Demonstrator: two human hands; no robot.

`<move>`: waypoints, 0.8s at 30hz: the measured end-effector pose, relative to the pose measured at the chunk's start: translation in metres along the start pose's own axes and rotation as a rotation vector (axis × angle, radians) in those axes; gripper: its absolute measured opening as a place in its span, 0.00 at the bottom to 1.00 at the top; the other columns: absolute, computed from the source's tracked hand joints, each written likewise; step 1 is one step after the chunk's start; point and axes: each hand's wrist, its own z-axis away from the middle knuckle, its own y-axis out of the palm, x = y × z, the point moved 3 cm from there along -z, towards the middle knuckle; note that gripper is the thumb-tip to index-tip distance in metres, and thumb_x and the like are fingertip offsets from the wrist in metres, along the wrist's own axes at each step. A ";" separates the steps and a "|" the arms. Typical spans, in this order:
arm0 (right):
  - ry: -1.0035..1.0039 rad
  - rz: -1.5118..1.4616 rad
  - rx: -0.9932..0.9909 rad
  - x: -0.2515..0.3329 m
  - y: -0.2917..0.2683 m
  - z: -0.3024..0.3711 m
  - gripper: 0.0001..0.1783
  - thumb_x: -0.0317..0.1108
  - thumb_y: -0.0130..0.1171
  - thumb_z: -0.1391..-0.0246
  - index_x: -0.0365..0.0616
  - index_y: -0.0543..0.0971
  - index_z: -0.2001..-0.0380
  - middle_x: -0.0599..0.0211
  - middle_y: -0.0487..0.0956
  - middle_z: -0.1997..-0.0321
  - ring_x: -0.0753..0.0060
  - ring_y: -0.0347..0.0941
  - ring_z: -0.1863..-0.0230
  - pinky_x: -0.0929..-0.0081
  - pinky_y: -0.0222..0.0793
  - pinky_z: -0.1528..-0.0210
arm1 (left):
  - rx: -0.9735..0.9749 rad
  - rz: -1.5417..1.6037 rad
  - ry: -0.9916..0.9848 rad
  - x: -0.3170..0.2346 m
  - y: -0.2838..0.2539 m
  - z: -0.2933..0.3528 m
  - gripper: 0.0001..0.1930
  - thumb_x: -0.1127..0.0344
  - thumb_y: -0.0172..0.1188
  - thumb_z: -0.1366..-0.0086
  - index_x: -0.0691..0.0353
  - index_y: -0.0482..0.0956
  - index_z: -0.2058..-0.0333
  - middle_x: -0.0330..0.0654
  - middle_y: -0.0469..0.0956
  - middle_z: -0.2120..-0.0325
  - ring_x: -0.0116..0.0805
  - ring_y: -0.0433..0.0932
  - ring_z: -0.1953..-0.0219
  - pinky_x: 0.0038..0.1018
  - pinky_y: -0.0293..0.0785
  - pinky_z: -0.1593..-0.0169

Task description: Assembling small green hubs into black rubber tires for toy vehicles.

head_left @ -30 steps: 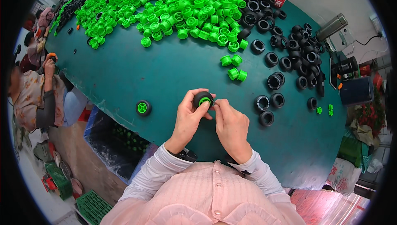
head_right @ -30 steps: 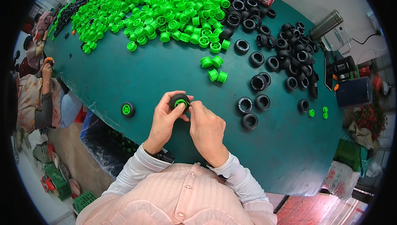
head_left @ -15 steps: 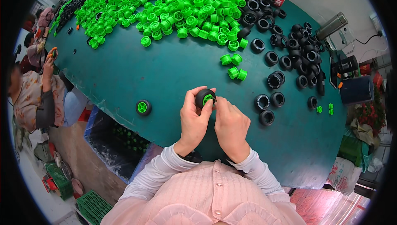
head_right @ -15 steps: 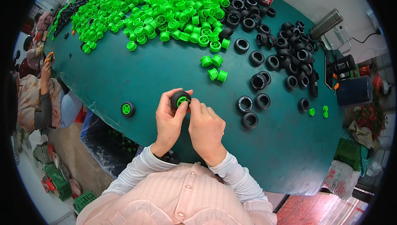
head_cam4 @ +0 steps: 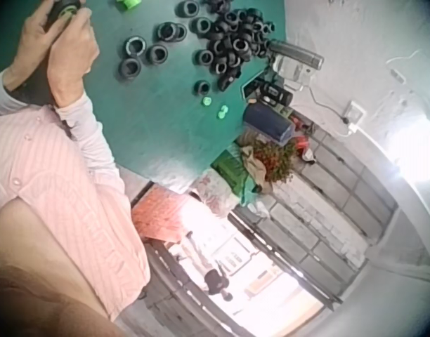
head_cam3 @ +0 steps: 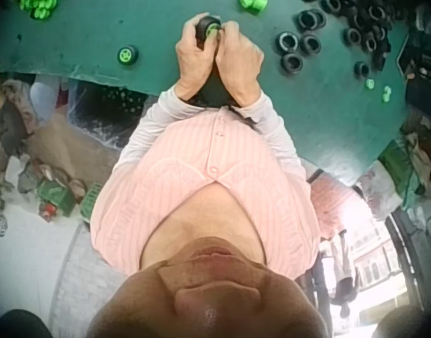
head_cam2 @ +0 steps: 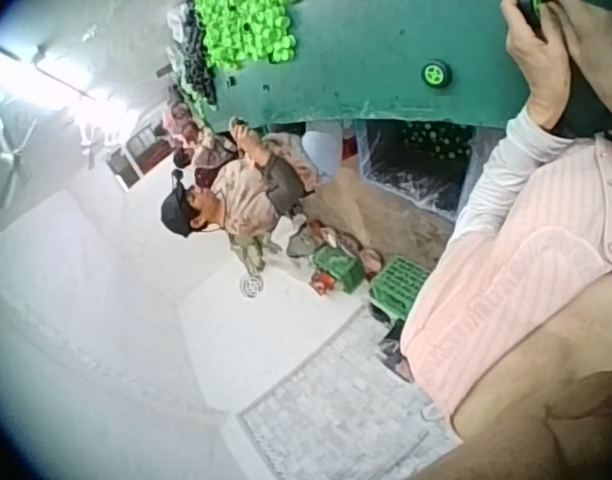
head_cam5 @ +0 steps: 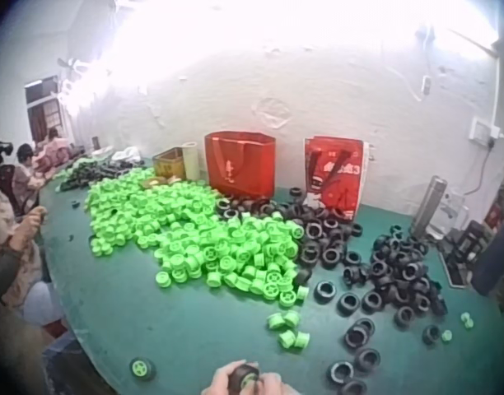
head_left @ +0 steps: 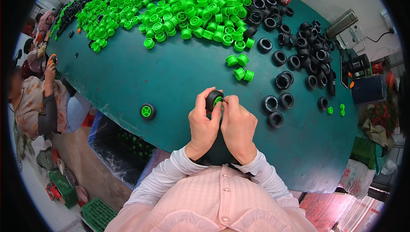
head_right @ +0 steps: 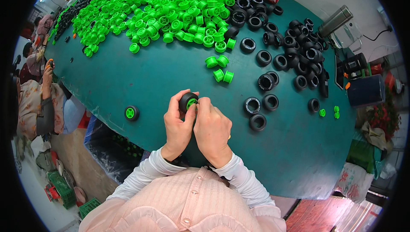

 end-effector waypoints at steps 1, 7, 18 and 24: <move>-0.033 0.006 -0.027 0.000 -0.001 0.001 0.05 0.29 0.59 0.41 0.43 0.73 0.64 0.62 0.80 0.75 0.61 0.80 0.73 0.65 0.73 0.74 | 0.017 0.008 -0.022 -0.002 -0.002 -0.001 0.18 0.78 0.57 0.31 0.69 0.71 0.43 0.46 0.81 0.52 0.29 0.80 0.53 0.24 0.79 0.49; -0.224 0.147 -0.062 0.002 -0.001 0.002 0.13 0.27 0.63 0.51 0.42 0.75 0.60 0.69 0.73 0.74 0.67 0.75 0.71 0.71 0.72 0.70 | 0.147 0.133 -0.185 0.003 -0.007 -0.006 0.17 0.77 0.60 0.32 0.69 0.74 0.45 0.37 0.79 0.60 0.22 0.78 0.58 0.21 0.79 0.55; 0.109 -0.455 -0.002 -0.026 -0.020 -0.002 0.12 0.29 0.66 0.45 0.40 0.80 0.58 0.68 0.81 0.68 0.76 0.72 0.76 0.77 0.64 0.73 | 0.396 0.458 -0.444 -0.010 -0.017 -0.020 0.19 0.69 0.59 0.29 0.68 0.72 0.43 0.44 0.80 0.54 0.32 0.83 0.55 0.28 0.85 0.55; 0.519 -0.981 0.195 -0.046 -0.011 -0.003 0.09 0.30 0.66 0.41 0.35 0.81 0.61 0.76 0.81 0.68 0.89 0.64 0.75 0.83 0.61 0.73 | 0.364 0.565 -0.452 -0.011 -0.013 -0.011 0.19 0.67 0.60 0.28 0.69 0.72 0.43 0.46 0.79 0.51 0.36 0.83 0.54 0.32 0.86 0.54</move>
